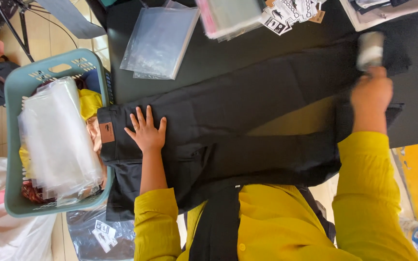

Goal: The person uses a lint roller to remove debris from a pair of black trousers laid flat on a table, rolling the tool across both legs and the seat of the garment.

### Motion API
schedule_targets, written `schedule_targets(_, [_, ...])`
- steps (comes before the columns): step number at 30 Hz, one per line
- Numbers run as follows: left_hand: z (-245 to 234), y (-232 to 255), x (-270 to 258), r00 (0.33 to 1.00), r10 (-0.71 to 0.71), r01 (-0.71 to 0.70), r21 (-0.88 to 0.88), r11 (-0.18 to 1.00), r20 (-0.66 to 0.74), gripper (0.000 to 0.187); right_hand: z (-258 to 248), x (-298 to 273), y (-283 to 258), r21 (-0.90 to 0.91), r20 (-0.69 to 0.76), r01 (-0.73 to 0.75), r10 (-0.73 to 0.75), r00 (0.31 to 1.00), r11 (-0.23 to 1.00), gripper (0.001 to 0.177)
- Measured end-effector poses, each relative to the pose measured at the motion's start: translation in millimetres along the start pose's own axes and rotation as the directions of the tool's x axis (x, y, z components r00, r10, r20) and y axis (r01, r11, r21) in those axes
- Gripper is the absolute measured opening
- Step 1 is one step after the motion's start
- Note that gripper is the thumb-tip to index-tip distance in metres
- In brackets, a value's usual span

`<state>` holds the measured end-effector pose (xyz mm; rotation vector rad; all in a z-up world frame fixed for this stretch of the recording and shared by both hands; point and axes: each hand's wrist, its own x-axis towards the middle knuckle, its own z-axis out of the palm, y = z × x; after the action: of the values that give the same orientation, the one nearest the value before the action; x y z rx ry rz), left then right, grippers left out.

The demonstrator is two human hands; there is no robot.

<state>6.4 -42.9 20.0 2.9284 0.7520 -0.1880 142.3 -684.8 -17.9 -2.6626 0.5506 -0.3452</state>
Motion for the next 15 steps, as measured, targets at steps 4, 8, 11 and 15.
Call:
schedule_targets(4, [20, -11, -3, 0.996, -0.003, 0.003, -0.001, 1.0, -0.093, 0.07, -42, -149, -140, -0.272, -0.118, 0.542, -0.587, 0.801, 0.795, 0.013])
schedule_targets(8, [16, -40, -18, 0.987, 0.02, -0.036, -0.098, 0.994, -0.159, 0.066, -57, -242, -190, -0.07, 0.497, 0.477, -0.383, 0.778, 0.876, 0.028])
schedule_targets(11, [12, -56, -31, 0.986, -0.01, -0.01, -0.117, 0.993, -0.168, 0.069, -43, -216, -163, -0.097, 0.581, 0.44, -0.308, 0.753, 0.893, 0.029])
schedule_targets(15, [14, -57, -33, 0.987, 0.005, -0.025, -0.125, 0.992, -0.158, 0.071, -33, -114, -91, -0.209, 0.298, 0.056, 0.009, 0.955, 0.976, 0.024])
